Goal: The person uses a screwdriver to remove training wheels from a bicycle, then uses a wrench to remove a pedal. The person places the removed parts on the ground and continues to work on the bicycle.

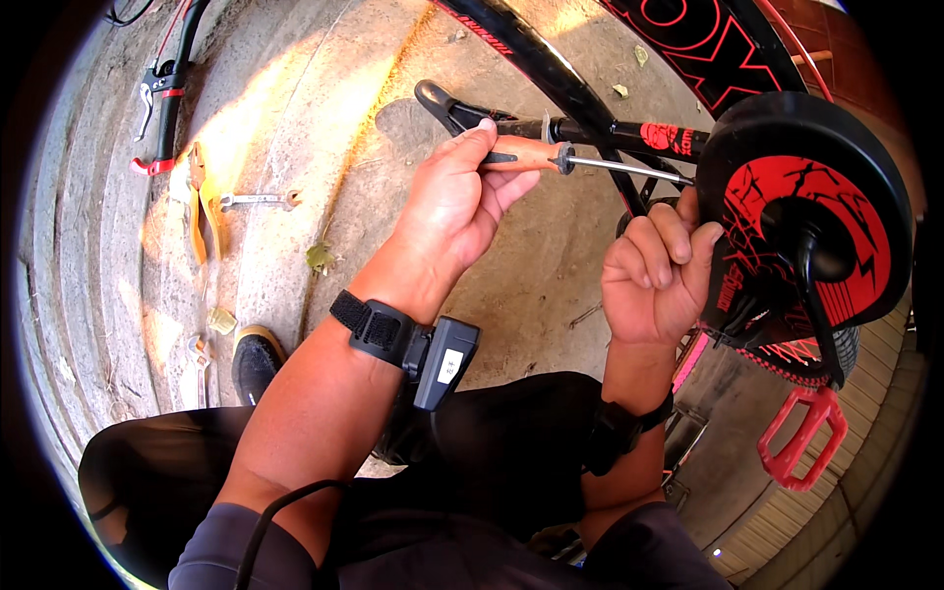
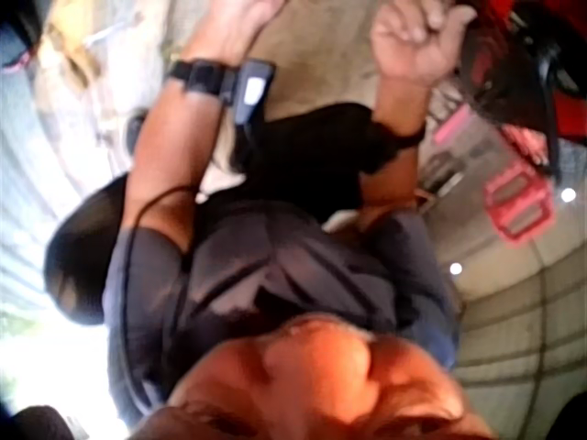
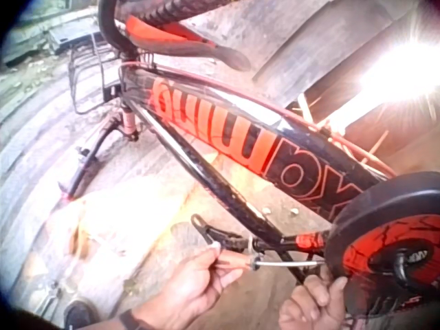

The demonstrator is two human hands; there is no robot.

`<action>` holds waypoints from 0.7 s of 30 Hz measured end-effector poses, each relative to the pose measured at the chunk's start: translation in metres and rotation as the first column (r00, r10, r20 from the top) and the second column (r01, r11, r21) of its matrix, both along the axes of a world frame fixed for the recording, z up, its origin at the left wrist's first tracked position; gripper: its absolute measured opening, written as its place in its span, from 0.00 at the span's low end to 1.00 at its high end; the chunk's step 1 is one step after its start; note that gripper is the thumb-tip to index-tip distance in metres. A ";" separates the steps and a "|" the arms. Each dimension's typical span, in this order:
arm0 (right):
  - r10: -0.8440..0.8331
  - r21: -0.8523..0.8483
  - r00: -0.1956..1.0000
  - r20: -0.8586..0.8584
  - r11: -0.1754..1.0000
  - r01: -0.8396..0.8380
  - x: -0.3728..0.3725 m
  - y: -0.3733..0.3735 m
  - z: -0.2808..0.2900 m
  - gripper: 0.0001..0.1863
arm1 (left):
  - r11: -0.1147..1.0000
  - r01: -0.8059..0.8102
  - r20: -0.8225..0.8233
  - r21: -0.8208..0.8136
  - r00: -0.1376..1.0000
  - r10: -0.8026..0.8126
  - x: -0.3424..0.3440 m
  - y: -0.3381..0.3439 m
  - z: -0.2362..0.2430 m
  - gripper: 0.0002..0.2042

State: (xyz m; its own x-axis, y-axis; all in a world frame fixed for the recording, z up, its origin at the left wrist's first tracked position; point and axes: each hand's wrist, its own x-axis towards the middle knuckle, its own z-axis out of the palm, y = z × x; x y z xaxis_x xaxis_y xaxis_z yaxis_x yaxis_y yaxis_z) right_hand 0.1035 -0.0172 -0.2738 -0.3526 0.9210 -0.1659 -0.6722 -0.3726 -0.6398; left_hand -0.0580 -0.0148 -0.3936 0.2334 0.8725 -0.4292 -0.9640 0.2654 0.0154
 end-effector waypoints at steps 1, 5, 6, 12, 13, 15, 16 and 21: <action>-0.007 -0.006 1.000 0.002 1.000 0.007 0.000 0.000 0.000 0.20 | 1.000 0.000 0.004 0.003 1.000 0.000 0.001 0.000 -0.001 0.19; -0.001 0.005 1.000 0.013 1.000 0.001 0.001 0.001 0.000 0.19 | 0.999 0.005 -0.006 -0.040 1.000 -0.006 0.002 0.001 0.000 0.19; 0.002 0.007 1.000 0.016 1.000 -0.002 0.002 0.001 -0.001 0.19 | 0.999 0.004 -0.008 -0.039 1.000 -0.004 0.003 0.000 -0.001 0.19; 0.012 0.012 0.999 0.038 1.000 -0.012 0.002 0.002 0.000 0.18 | 1.000 0.012 -0.005 -0.029 1.000 -0.012 0.005 0.000 -0.003 0.19; 0.018 0.015 0.999 0.035 1.000 -0.019 0.003 0.003 0.000 0.18 | 0.999 0.011 -0.005 -0.035 1.000 -0.011 0.006 0.000 -0.003 0.19; -0.018 0.010 0.998 0.056 1.000 0.018 -0.004 0.002 0.003 0.15 | 0.999 0.011 0.006 -0.047 1.000 -0.011 0.008 0.000 -0.004 0.19; -0.036 0.007 0.997 0.066 0.999 0.036 -0.006 0.001 0.003 0.14 | 0.998 0.011 0.011 -0.054 1.000 -0.010 0.009 0.000 -0.004 0.19; -0.035 0.015 0.995 0.097 0.999 0.033 -0.003 0.003 0.001 0.13 | 0.994 0.041 0.040 -0.097 0.999 -0.037 0.013 -0.001 -0.003 0.18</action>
